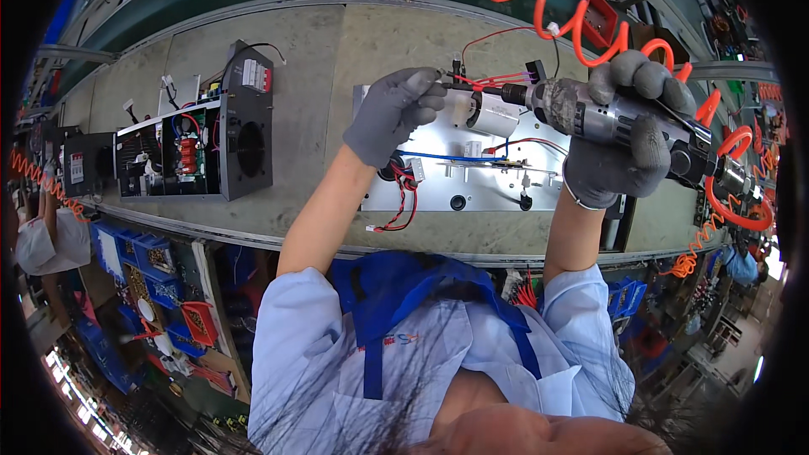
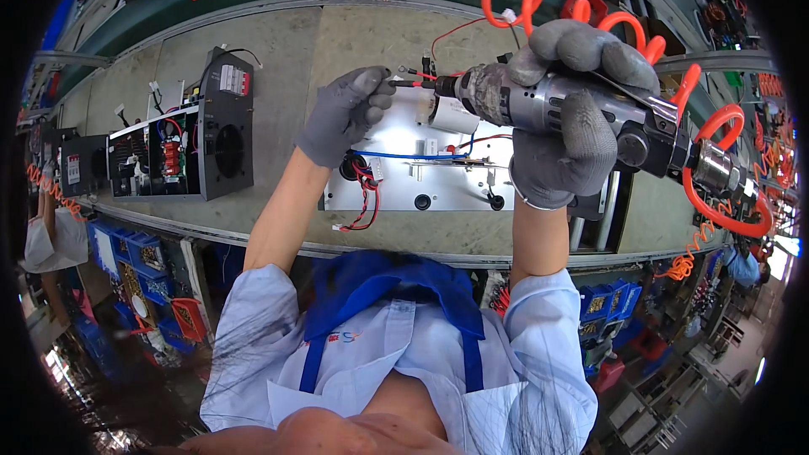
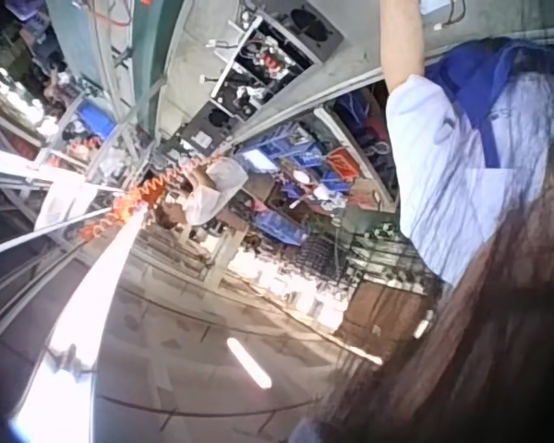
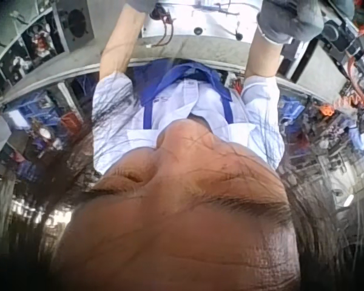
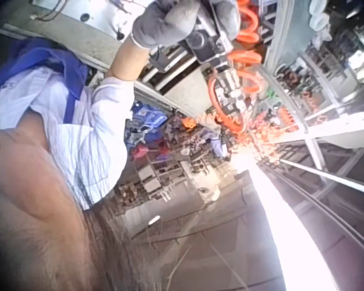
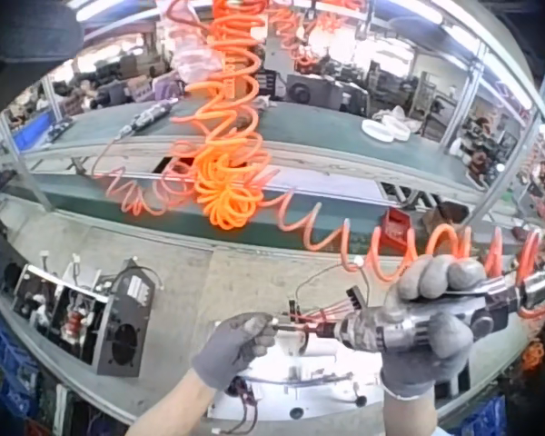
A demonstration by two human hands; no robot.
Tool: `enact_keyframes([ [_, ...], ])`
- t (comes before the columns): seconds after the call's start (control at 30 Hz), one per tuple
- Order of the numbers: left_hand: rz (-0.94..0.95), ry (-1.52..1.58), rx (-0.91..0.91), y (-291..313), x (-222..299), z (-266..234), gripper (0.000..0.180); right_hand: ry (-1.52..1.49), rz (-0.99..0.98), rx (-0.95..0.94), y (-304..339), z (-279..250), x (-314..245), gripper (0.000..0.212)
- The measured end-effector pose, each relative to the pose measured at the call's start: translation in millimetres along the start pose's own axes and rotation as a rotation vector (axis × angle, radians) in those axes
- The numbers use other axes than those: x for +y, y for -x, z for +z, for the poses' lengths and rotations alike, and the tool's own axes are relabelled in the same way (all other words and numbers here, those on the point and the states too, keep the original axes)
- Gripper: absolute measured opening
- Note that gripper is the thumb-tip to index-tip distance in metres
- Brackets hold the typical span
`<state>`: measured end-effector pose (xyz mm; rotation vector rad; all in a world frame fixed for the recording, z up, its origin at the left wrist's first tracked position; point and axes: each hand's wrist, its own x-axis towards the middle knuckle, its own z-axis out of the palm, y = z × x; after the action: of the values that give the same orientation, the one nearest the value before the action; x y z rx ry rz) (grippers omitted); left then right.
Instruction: Assembling internal components, wiring, and housing for an electronic device at a factory station.
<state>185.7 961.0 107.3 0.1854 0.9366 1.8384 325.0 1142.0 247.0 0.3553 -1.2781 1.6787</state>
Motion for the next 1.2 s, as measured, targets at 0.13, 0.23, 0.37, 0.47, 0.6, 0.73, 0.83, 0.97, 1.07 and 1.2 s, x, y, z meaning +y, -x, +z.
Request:
enact_keyframes([
  [0.13, 0.011, 0.013, -0.012, 1, 2, 6, 0.045, 0.005, 0.001, 0.014, 0, 6, 2, 0.045],
  [0.23, -0.006, 0.026, 0.003, -2, 2, 4, 0.042, -0.006, 0.015, 0.018, -1, 3, 2, 0.046],
  [0.37, 0.016, 0.116, 0.008, -7, -2, 8, 0.041, -0.065, 0.058, 0.018, 3, -1, 2, 0.046],
  [0.47, -0.073, 0.196, -0.166, -14, -9, -1, 0.041, -0.053, 0.013, 0.09, 7, -7, 5, 0.048],
  [0.6, -0.109, 0.235, -0.088, -16, -12, 1, 0.045, -0.012, -0.017, 0.033, 6, -8, -7, 0.05],
  [0.73, -0.063, 0.19, -0.072, -13, -6, 15, 0.044, 0.012, -0.034, 0.076, 6, -2, -3, 0.051],
  [0.83, -0.064, 0.154, -0.064, -11, -2, 22, 0.044, 0.039, -0.045, 0.055, 8, -1, -4, 0.05],
  [0.97, -0.181, 0.395, -0.275, -18, -5, 8, 0.042, 0.015, -0.034, 0.075, 6, 2, -7, 0.047],
  [1.07, -0.146, 0.271, -0.195, -19, -7, 8, 0.04, 0.0, -0.022, 0.08, 6, 0, -6, 0.047],
  [1.2, -0.181, 0.214, -0.215, -18, -7, 2, 0.039, 0.007, -0.023, 0.14, 5, 1, -7, 0.045],
])
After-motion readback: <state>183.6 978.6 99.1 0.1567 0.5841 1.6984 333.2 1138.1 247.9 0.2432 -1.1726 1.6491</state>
